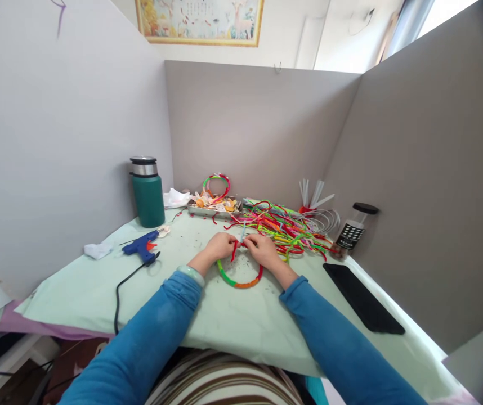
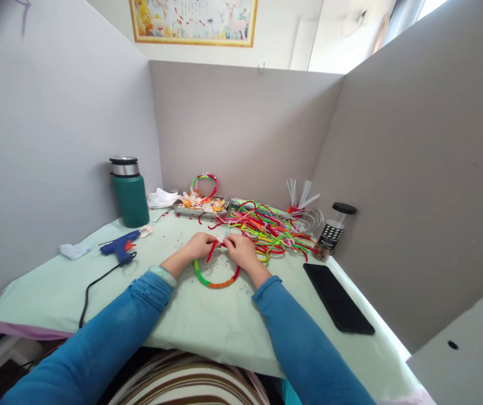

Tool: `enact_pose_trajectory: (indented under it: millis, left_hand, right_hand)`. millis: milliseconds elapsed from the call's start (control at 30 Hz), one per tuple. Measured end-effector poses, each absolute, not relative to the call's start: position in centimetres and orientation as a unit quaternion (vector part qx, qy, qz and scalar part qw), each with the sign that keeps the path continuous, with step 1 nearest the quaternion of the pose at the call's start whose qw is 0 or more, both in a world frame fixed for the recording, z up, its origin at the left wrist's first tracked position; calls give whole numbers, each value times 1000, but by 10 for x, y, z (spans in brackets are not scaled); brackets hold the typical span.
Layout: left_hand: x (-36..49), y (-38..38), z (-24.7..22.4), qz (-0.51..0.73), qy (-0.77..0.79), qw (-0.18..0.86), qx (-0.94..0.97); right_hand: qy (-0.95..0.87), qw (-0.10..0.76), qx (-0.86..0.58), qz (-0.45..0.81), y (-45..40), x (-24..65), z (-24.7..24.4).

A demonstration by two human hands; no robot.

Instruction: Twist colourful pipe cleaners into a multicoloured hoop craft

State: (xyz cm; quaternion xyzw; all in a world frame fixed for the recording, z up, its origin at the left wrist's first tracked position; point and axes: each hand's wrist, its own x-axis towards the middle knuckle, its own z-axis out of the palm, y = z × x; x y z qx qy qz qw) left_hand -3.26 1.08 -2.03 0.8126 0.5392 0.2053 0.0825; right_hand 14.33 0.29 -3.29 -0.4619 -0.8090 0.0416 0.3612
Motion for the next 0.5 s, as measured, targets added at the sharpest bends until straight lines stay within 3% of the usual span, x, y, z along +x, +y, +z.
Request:
enact_pose_trajectory:
  millis: [333, 500]
  left_hand:
    - [-33, 15, -24, 194, 541, 101, 812]
    - [-31, 17, -25, 187, 540, 104, 814]
  right_hand:
    - [-746, 476, -462, 54, 10, 150, -29]
    - [-711, 554, -423, 97, -5, 154, 23]
